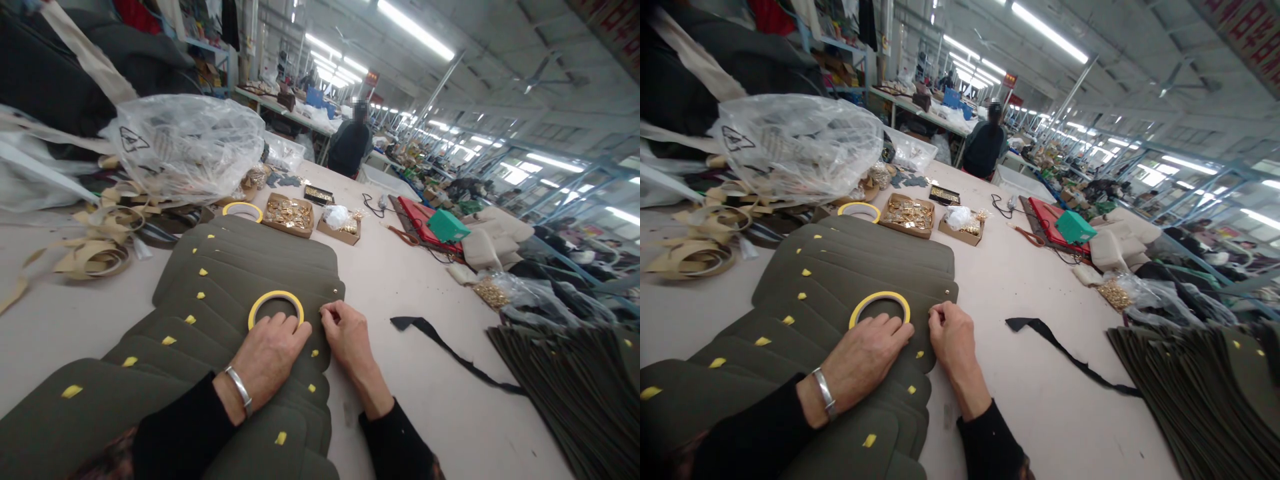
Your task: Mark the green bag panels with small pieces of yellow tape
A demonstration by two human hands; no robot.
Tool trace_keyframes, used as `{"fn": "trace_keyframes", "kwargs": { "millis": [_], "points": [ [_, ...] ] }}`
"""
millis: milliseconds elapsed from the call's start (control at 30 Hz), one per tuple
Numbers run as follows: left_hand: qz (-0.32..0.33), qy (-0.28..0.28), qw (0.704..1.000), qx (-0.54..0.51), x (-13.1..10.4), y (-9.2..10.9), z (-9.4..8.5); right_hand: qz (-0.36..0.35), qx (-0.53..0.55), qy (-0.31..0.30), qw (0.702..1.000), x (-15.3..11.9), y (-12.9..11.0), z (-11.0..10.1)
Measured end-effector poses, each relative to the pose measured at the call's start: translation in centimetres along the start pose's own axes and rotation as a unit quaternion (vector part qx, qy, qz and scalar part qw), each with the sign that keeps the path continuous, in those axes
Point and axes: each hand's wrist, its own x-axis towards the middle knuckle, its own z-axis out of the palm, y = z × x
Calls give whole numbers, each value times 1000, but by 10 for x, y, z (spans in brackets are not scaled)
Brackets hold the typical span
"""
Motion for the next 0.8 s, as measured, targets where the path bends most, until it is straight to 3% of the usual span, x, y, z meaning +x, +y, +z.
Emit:
{"fn": "trace_keyframes", "kwargs": {
  "millis": [200, 267, 400, 467, 667, 800],
  "points": [
    [11, 11, 1000, -3, -4, -1, -1, 60, 104, 7, 993, -7, 10, -5],
    [16, 17, 1000, -9, -5, -1, -2, 3, 111, 15, 994, -10, 13, -9],
    [20, 21, 999, -16, -4, -2, -3, -183, 2, 9, 983, -12, 14, -11],
    [22, 23, 999, -15, -1, -3, -4, -199, -37, 2, 979, -11, 12, -8],
    [36, 27, 998, -35, 1, -9, -4, -52, -48, 9, 997, -5, 7, 5],
    [68, 60, 996, -25, -1, -11, -8, 13, -8, -2, 1000, -5, 2, -2]
  ]
}}
